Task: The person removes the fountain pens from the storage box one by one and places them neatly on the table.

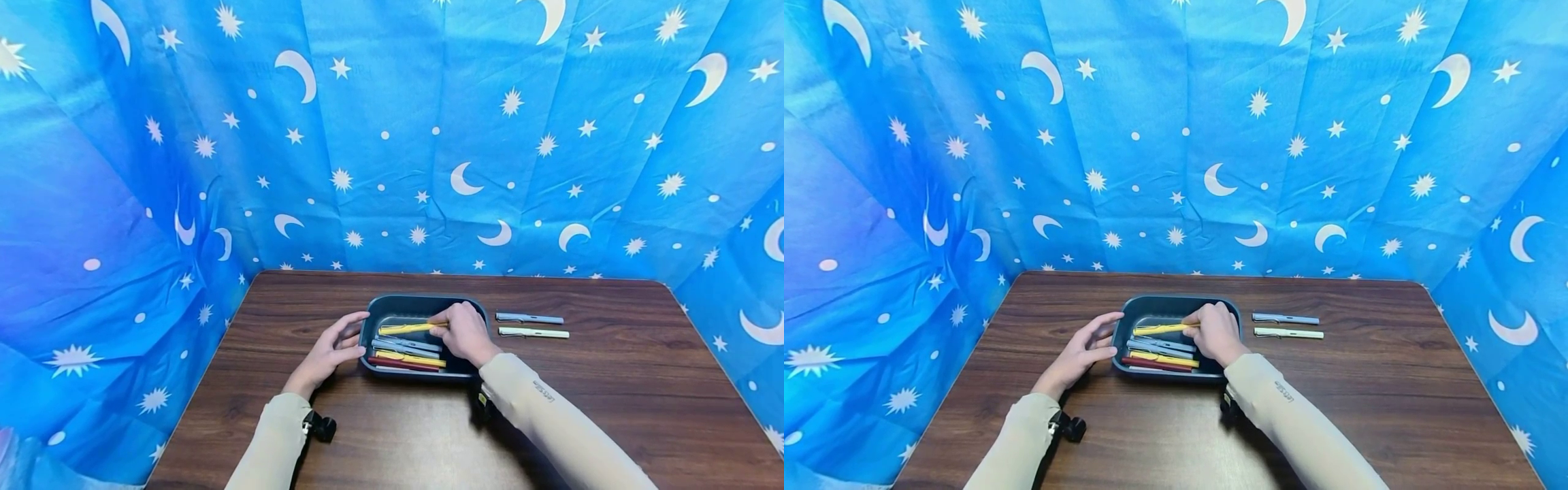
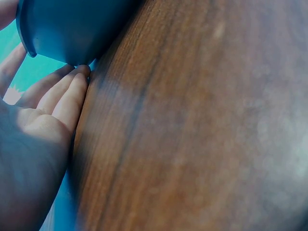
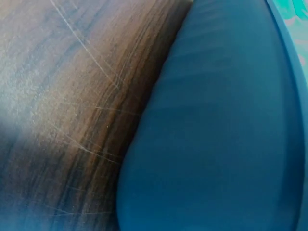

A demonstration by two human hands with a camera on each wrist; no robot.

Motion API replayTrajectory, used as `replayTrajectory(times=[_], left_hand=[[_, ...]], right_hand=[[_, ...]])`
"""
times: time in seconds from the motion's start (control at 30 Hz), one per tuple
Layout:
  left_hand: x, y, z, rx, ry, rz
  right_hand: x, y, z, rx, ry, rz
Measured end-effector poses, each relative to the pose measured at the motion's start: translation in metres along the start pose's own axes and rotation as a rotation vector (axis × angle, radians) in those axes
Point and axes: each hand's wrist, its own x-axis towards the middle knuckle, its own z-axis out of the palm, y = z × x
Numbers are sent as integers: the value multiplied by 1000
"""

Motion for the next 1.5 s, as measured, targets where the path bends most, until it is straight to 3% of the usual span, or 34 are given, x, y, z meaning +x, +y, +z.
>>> replayTrajectory(times=[0.37,0.77,1.03,1.5], left_hand=[[0,0,0,11,-1,9],[0,0,0,9,-4,7],[0,0,0,1,2,-1],[0,0,0,14,5,7]], right_hand=[[-4,-1,-8,112,48,-25],[-12,6,-21,274,36,-14],[-16,15,-28,289,96,-50],[-22,34,-38,345,125,-39]])
